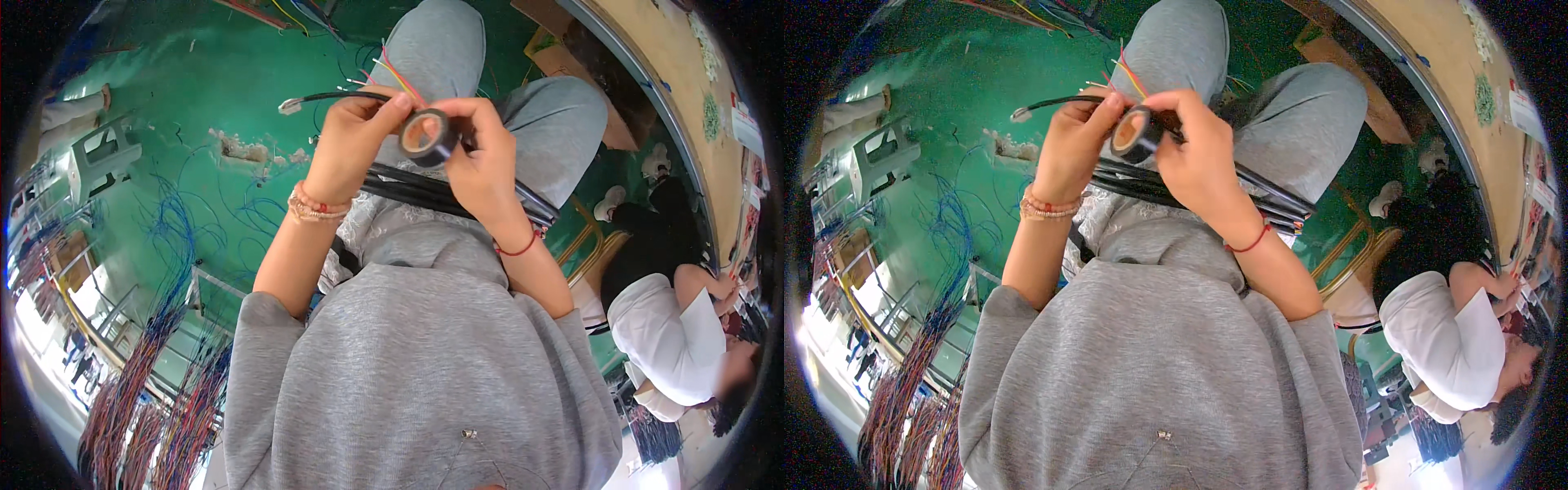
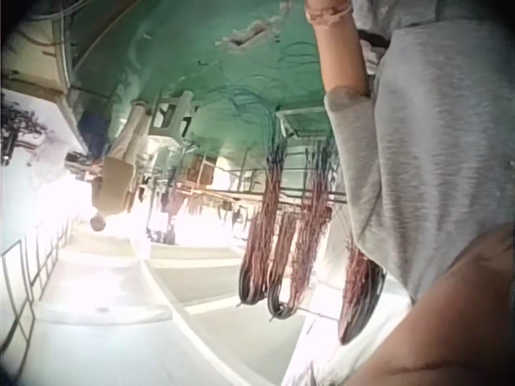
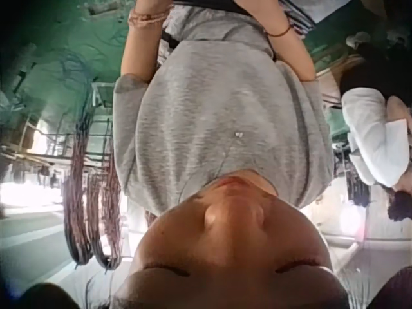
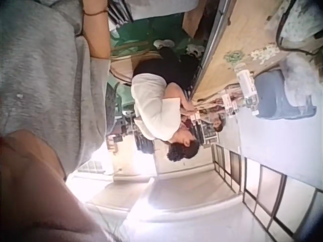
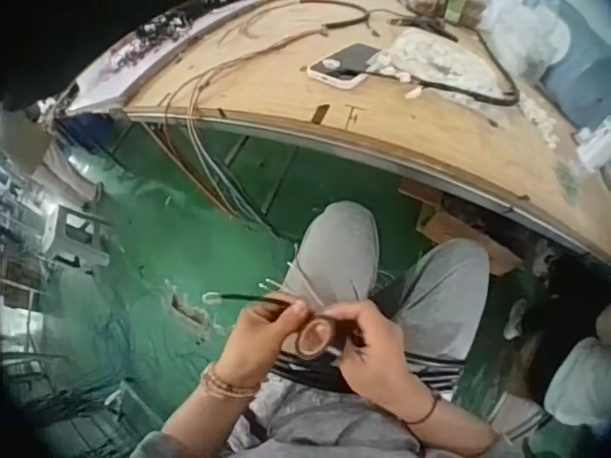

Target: Manually bundling colored wires and attaching plastic connectors to assemble wiring harnesses.

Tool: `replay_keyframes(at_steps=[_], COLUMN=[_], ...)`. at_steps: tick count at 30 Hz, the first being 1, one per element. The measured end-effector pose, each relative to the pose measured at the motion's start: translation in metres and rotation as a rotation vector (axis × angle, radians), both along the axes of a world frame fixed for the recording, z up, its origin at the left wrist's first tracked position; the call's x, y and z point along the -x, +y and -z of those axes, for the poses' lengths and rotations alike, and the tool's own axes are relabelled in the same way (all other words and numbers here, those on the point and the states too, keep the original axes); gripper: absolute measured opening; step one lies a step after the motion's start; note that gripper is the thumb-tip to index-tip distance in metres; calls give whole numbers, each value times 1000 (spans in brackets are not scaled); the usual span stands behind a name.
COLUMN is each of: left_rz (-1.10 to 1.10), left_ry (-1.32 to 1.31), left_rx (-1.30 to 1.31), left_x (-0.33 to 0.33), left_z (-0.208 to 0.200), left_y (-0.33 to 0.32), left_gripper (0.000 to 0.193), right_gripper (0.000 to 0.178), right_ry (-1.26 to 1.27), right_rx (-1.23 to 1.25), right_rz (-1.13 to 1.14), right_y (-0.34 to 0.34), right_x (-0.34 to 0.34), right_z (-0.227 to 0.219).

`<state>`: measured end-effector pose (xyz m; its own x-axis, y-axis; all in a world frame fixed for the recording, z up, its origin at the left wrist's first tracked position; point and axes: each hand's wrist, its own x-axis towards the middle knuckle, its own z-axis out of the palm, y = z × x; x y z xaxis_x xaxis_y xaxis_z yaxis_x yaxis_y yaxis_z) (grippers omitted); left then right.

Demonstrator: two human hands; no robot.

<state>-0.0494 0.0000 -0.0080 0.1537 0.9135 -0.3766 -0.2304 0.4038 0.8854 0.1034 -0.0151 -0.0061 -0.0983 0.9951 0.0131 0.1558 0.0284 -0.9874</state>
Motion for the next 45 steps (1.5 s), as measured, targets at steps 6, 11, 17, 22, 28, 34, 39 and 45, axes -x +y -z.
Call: replay_keyframes(at_steps=[6,11,17,22,28,34,39,45], left_rz=[72,125,62,-50,-61,16,116,175], left_ry=[184,241,255,286,14,59,241,46], left_rx=[-285,-728,-569,-447,48,-139,-444,-680], left_x=[4,2,1,-15,-19,-11,-3,-1], left_z=[-3,0,-3,-5,-8,-6,-1,-4], left_y=[-4,8,1,-4,-5,-3,7,14], left_gripper=[8,7,6,8,18,18,13,5], right_gripper=[25,32,40,32,28,20,25,29], right_ry=[578,-42,164,-64,-70,51,-39,45], right_rx=[673,451,204,-101,-184,-1,354,194], right_rz=[15,-229,-184,-163,-4,161,10,-22], right_y=[16,23,8,-4,-5,-3,13,11], right_x=[-19,-19,-24,-14,-10,-26,-31,-19], right_z=[-13,-2,-11,-21,-3,1,7,4])
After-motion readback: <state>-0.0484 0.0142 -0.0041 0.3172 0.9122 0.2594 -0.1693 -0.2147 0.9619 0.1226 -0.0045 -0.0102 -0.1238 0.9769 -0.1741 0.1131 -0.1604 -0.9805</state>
